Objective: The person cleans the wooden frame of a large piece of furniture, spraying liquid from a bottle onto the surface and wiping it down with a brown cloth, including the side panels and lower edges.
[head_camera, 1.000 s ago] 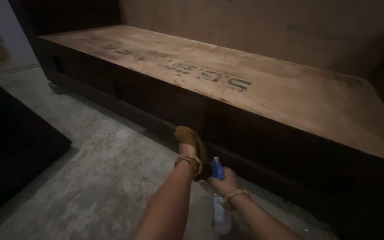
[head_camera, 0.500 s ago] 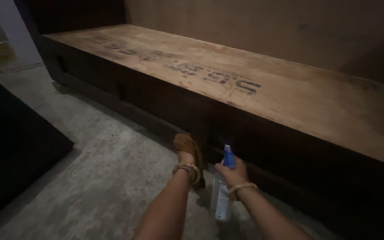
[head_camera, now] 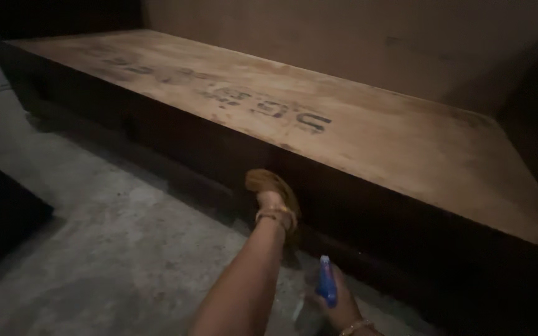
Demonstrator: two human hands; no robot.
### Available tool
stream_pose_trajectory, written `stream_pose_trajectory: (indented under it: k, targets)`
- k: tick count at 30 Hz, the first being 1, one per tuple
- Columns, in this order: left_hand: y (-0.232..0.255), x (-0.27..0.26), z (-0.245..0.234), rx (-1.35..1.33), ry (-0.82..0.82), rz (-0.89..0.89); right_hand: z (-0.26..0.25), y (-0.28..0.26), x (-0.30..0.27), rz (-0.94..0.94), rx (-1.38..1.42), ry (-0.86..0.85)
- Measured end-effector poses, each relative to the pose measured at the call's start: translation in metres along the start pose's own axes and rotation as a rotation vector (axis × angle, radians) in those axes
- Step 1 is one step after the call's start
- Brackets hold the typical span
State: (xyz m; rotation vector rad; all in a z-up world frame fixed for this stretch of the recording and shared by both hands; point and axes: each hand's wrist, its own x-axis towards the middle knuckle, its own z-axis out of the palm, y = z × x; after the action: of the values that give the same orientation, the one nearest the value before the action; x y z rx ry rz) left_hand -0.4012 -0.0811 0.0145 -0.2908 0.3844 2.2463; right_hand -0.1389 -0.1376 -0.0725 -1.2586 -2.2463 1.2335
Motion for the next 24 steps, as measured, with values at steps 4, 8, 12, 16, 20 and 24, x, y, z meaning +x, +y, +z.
stream_pose_trajectory:
  k: [4,8,12,16,20,24]
  targets:
    - [-0.002,-0.008,0.026,0.053,0.112,0.182,-0.031,-0.009,-0.014,0.102,-0.057,-0.292]
    - [-0.018,-0.010,0.031,0.139,0.196,0.244,-0.073,-0.030,-0.022,0.218,-0.071,-0.549]
    - [-0.068,-0.017,0.012,0.290,0.269,0.181,-0.092,0.024,0.001,-0.023,-0.418,-0.575]
    - [-0.139,-0.036,-0.005,0.447,0.337,0.103,-0.122,0.093,0.059,-0.115,-0.476,-0.289]
    - [-0.191,-0.068,-0.011,0.563,0.367,0.040,-0.149,0.087,0.053,0.014,-0.274,-0.279]
    - [-0.237,-0.100,-0.010,0.624,0.356,-0.040,-0.154,0.050,0.017,0.427,-0.082,-0.252]
